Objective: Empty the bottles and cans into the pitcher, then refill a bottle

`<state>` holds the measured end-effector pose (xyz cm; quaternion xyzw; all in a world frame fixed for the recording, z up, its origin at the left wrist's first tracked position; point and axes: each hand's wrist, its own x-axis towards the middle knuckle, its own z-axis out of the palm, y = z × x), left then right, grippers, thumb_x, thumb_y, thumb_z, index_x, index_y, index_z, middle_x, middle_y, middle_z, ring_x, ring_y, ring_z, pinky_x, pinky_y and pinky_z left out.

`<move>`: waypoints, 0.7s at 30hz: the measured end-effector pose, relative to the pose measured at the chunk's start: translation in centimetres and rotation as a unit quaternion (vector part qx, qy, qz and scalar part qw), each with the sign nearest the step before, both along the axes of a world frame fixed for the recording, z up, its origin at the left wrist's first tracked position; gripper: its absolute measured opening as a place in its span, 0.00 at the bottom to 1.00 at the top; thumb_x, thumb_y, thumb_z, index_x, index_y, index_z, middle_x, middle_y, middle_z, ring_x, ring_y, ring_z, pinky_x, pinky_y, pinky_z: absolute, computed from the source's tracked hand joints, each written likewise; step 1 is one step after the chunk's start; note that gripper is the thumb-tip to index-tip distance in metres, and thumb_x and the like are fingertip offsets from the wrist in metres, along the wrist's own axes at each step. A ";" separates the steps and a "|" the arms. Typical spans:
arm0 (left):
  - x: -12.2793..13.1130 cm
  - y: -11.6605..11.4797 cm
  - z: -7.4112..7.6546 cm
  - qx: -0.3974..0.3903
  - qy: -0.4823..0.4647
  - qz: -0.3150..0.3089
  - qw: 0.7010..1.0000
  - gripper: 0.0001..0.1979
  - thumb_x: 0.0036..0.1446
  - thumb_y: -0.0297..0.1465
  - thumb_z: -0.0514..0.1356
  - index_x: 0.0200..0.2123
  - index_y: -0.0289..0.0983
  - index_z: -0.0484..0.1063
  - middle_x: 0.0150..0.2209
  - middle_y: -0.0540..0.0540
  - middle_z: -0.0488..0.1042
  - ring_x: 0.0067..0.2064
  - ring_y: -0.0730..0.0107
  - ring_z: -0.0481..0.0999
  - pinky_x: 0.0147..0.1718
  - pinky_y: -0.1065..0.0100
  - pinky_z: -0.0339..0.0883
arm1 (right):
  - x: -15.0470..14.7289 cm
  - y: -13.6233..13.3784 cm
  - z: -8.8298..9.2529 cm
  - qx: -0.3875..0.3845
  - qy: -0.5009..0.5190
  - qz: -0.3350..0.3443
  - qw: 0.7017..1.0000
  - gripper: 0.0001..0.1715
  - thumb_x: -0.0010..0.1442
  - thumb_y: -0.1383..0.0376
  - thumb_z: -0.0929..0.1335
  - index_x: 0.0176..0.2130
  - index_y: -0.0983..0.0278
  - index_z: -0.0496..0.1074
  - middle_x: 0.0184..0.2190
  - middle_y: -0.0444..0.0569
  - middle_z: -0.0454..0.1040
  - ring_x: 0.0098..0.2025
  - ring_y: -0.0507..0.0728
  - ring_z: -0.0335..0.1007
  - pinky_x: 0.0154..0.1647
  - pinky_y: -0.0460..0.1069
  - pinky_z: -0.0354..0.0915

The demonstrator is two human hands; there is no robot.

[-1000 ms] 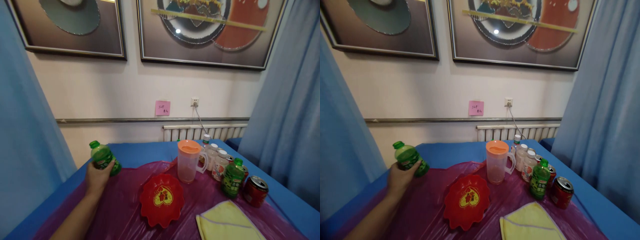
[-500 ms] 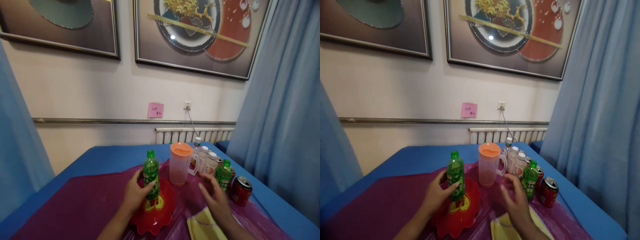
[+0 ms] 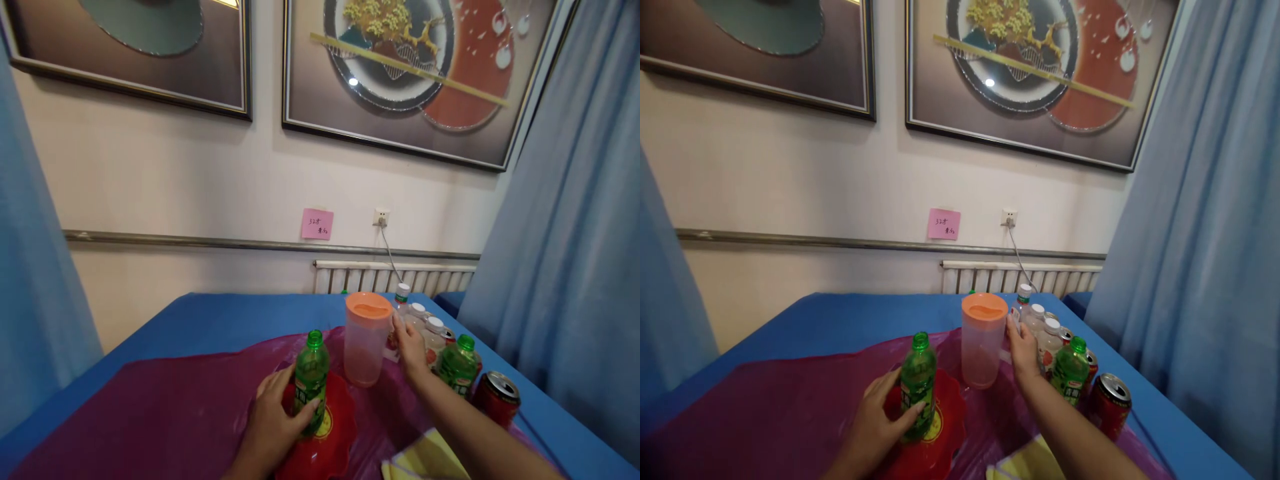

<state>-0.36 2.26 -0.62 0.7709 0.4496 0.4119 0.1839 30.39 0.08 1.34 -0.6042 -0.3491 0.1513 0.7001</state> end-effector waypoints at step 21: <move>-0.1 -1.2 0.4 0.028 0.017 0.000 0.999 0.29 0.46 0.43 0.67 0.53 0.45 0.76 0.51 0.42 0.81 0.53 0.45 0.77 0.56 0.48 0.67 | -0.3 1.0 20.0 0.015 -0.390 0.161 0.907 0.30 0.55 0.47 0.68 0.19 0.58 0.50 0.19 0.37 0.45 0.23 0.48 0.41 0.24 0.47 0.41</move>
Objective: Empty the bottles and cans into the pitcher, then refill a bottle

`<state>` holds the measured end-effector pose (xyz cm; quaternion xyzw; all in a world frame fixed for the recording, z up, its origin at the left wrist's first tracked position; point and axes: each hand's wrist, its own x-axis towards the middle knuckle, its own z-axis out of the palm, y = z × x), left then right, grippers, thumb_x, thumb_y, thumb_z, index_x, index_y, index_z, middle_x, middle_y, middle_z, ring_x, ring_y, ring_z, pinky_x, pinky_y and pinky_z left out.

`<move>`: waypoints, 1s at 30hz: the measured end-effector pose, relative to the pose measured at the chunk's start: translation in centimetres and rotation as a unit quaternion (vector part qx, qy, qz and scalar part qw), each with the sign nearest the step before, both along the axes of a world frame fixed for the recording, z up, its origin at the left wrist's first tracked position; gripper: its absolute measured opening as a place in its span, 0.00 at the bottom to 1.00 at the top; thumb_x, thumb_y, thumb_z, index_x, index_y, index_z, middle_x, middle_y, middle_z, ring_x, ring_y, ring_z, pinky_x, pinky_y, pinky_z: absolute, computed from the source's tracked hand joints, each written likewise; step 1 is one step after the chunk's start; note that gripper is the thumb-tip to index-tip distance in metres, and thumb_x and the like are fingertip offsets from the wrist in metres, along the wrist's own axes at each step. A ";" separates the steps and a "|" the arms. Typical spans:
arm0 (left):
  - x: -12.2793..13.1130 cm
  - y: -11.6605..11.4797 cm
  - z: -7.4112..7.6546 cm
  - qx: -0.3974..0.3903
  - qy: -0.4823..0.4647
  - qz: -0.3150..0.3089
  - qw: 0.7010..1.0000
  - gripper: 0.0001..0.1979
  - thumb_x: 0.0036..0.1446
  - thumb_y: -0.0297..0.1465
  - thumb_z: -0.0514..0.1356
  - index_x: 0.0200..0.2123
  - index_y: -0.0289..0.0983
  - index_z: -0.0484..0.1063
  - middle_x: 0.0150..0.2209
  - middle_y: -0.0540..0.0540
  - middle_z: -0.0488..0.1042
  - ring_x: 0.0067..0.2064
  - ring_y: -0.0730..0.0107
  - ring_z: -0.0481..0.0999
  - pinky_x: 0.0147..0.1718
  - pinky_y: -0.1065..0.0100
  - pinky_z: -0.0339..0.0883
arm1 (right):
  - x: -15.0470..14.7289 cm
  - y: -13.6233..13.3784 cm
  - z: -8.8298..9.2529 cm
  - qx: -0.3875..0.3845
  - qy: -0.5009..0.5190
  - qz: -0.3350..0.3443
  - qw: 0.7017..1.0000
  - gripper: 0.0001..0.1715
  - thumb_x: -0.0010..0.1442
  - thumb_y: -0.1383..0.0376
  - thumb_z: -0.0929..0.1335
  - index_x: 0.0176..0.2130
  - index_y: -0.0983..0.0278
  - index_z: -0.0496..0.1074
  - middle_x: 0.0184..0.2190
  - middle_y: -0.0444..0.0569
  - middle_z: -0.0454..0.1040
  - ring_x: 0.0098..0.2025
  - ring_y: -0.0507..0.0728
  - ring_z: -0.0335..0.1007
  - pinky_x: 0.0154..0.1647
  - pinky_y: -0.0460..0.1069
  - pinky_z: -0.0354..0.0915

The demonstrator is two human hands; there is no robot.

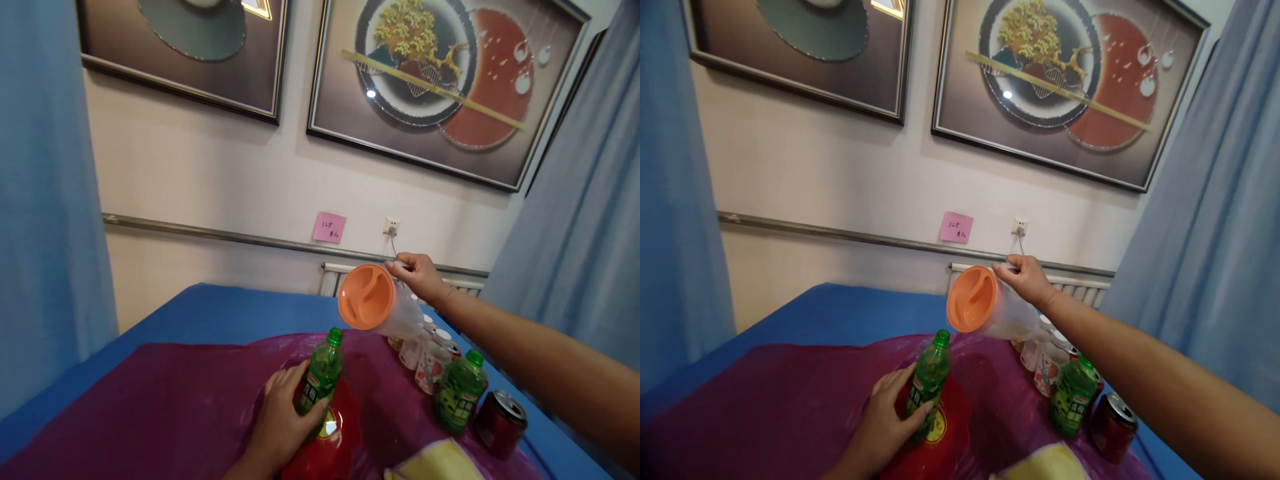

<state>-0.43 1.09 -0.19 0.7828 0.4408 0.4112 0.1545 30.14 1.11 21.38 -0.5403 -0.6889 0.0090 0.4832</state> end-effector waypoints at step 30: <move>0.0 -0.5 0.3 -0.013 0.021 -0.006 1.000 0.29 0.45 0.39 0.69 0.53 0.40 0.75 0.50 0.40 0.81 0.52 0.46 0.77 0.56 0.45 0.67 | -2.6 0.1 3.2 -0.011 -0.188 0.025 0.982 0.28 0.56 0.48 0.67 0.20 0.59 0.50 0.18 0.38 0.47 0.22 0.49 0.44 0.22 0.47 0.43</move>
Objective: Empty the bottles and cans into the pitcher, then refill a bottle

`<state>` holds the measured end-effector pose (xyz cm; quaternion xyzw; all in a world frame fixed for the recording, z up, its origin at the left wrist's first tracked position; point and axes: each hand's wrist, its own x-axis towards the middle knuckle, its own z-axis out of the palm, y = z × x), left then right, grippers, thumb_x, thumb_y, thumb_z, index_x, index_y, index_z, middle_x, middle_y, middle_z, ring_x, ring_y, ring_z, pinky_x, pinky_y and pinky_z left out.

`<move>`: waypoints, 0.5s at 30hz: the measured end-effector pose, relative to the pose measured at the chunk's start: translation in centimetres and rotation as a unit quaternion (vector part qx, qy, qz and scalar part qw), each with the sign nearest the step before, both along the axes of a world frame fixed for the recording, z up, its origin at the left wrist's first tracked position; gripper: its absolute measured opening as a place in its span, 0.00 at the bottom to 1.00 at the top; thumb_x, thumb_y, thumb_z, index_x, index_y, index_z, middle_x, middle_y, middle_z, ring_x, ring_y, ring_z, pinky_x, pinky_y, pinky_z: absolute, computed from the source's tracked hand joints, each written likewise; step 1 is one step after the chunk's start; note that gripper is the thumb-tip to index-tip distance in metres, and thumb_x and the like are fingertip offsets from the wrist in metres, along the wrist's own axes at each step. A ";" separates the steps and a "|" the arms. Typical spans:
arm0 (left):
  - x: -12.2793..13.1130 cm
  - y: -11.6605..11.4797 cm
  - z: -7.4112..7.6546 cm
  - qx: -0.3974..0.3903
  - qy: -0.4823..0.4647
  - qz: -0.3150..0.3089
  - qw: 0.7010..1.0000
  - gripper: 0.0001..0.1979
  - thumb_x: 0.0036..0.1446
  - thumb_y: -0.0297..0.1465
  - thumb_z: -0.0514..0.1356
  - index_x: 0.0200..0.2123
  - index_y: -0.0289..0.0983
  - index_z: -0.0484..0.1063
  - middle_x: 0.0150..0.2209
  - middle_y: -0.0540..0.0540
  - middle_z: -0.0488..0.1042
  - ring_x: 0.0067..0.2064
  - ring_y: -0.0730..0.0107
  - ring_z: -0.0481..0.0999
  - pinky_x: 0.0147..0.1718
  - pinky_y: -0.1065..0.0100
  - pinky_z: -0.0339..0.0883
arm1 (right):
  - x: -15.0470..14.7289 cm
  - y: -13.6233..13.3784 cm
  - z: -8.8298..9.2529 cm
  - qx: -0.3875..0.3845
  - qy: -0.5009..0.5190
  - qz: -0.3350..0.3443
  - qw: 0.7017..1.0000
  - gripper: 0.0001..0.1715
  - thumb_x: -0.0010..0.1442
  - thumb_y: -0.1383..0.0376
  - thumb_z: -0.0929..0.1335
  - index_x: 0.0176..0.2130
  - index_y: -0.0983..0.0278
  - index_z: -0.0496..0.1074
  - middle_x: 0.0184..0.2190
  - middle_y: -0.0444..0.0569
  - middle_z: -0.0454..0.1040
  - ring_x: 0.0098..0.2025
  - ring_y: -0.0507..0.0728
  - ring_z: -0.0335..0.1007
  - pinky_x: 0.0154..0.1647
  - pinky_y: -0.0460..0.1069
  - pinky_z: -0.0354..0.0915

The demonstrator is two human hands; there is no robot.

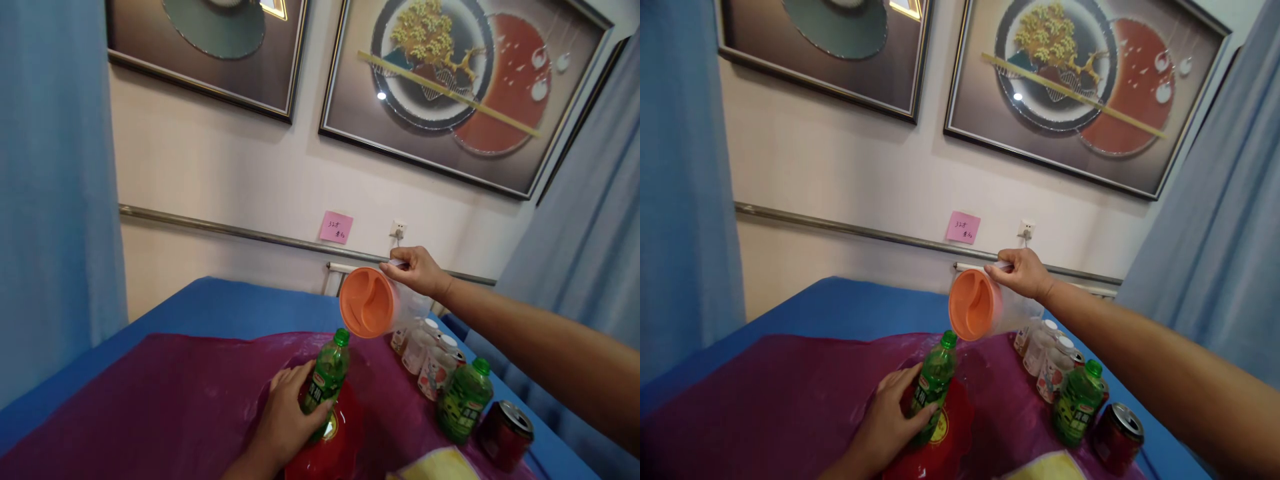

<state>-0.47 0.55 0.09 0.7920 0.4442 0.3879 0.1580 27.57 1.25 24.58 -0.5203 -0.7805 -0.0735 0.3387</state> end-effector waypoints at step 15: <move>0.0 -0.1 0.3 -0.008 0.002 -0.007 1.000 0.29 0.45 0.38 0.69 0.54 0.42 0.75 0.50 0.43 0.81 0.52 0.48 0.77 0.57 0.49 0.66 | -0.8 -0.3 0.4 0.014 -0.037 -0.001 0.999 0.28 0.56 0.48 0.66 0.20 0.59 0.50 0.18 0.38 0.49 0.22 0.49 0.45 0.23 0.47 0.44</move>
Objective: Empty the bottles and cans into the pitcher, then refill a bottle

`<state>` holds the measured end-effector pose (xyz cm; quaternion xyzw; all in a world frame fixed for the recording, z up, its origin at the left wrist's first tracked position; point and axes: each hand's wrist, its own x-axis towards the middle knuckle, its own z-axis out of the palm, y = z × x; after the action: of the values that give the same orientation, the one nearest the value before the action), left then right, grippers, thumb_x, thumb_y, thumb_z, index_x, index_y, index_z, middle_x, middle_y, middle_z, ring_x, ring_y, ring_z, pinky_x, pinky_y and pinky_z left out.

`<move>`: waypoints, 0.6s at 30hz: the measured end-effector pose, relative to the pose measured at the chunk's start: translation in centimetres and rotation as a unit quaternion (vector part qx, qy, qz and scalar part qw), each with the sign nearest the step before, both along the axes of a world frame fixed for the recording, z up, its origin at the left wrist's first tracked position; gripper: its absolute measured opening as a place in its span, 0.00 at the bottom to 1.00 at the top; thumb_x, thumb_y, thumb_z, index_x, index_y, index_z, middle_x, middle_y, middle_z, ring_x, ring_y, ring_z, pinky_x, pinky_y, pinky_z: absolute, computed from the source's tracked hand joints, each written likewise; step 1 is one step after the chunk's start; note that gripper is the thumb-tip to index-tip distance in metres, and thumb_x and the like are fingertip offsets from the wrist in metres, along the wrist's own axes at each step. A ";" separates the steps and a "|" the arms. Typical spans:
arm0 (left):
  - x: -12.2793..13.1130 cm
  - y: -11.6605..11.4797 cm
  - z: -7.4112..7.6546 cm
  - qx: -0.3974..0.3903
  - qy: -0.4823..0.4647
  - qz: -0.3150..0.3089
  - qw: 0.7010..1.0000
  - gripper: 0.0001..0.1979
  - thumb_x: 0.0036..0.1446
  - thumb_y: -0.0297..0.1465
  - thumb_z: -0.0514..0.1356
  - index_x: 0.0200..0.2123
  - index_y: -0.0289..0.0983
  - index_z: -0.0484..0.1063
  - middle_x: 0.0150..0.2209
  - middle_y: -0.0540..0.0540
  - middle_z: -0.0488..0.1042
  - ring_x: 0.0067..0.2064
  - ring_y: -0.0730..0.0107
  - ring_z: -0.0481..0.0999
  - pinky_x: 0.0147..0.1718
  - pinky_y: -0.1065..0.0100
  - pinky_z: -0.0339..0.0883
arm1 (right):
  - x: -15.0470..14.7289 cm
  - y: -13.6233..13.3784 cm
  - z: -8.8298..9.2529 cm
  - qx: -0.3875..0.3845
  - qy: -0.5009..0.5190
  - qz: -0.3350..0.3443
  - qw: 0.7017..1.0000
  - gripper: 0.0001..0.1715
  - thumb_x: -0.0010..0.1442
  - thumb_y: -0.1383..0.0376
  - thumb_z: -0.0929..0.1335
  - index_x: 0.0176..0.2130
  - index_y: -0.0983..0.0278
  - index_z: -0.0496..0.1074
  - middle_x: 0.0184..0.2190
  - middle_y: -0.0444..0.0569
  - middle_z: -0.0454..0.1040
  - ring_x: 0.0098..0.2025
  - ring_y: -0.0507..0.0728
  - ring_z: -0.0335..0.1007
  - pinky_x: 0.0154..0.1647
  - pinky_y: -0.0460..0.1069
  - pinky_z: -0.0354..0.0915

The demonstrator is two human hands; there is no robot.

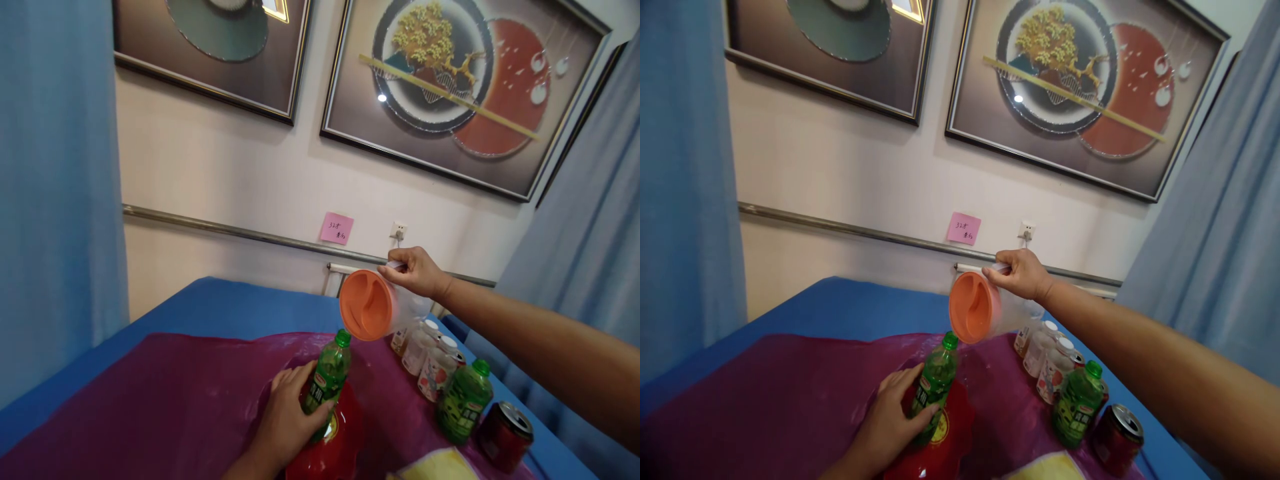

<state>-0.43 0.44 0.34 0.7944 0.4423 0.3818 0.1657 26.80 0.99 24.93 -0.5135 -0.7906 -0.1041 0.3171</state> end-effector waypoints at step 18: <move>-0.1 -0.2 0.2 -0.013 -0.005 -0.004 1.000 0.29 0.45 0.37 0.69 0.54 0.41 0.75 0.51 0.42 0.81 0.53 0.47 0.76 0.56 0.47 0.65 | -0.2 -0.2 0.2 0.000 -0.029 0.000 1.000 0.28 0.56 0.48 0.67 0.20 0.60 0.51 0.17 0.38 0.49 0.22 0.49 0.45 0.23 0.47 0.45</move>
<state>-0.48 0.22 0.51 0.7920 0.4435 0.3791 0.1801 26.56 0.79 25.12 -0.5101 -0.7995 -0.1194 0.2940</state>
